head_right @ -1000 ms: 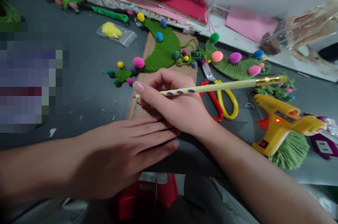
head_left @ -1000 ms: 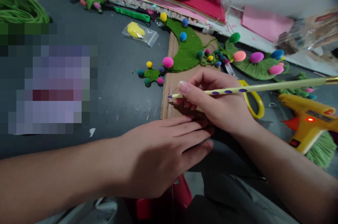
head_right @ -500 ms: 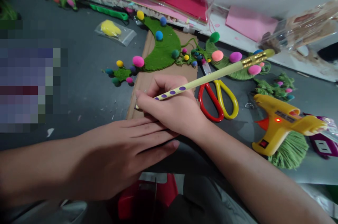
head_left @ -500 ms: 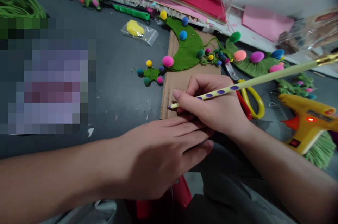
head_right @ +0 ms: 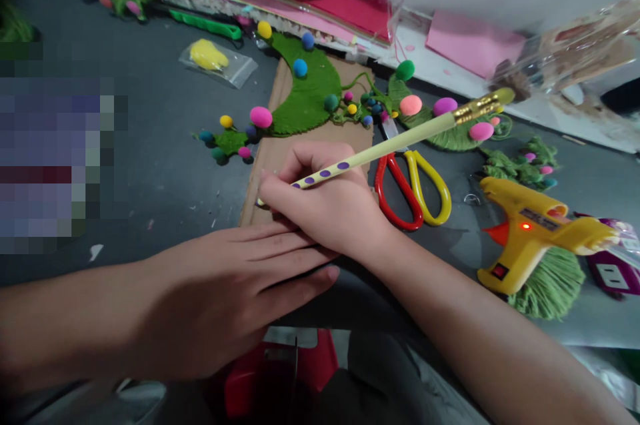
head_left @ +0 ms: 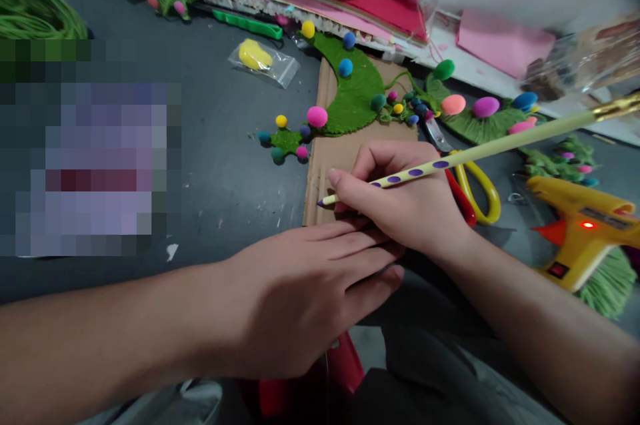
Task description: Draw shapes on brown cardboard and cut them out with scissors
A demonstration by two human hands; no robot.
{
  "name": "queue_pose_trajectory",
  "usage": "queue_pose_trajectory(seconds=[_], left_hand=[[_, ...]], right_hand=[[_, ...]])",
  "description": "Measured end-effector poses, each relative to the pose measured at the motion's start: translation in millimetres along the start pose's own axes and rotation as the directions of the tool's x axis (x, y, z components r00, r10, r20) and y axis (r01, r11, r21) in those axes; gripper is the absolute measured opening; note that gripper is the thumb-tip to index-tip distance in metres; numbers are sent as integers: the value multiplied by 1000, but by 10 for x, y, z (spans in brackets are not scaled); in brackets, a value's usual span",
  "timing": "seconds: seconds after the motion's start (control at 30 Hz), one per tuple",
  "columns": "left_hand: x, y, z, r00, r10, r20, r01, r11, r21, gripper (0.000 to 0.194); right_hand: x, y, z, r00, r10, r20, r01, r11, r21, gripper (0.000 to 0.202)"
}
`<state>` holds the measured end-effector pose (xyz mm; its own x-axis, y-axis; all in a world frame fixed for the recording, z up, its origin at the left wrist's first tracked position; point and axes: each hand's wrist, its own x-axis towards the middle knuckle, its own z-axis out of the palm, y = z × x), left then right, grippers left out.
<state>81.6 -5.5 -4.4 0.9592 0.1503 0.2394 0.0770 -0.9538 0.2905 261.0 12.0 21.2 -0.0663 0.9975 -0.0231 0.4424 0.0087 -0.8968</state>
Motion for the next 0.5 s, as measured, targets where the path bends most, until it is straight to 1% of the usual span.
queue_pose_trajectory(seconds=[0.23, 0.33, 0.5], left_hand=[[-4, -2, 15, 1000, -6, -13, 6, 1000, -9, 50], [-2, -7, 15, 1000, -6, -19, 6, 1000, -11, 51], [6, -5, 8, 1000, 3, -16, -3, 1000, -21, 50]], right_hand=[[6, -38, 1, 1000, 2, 13, -1, 1000, -23, 30], [12, -29, -8, 1000, 17, 22, -17, 1000, -5, 31], [7, -3, 5, 1000, 4, 5, -4, 1000, 6, 30]])
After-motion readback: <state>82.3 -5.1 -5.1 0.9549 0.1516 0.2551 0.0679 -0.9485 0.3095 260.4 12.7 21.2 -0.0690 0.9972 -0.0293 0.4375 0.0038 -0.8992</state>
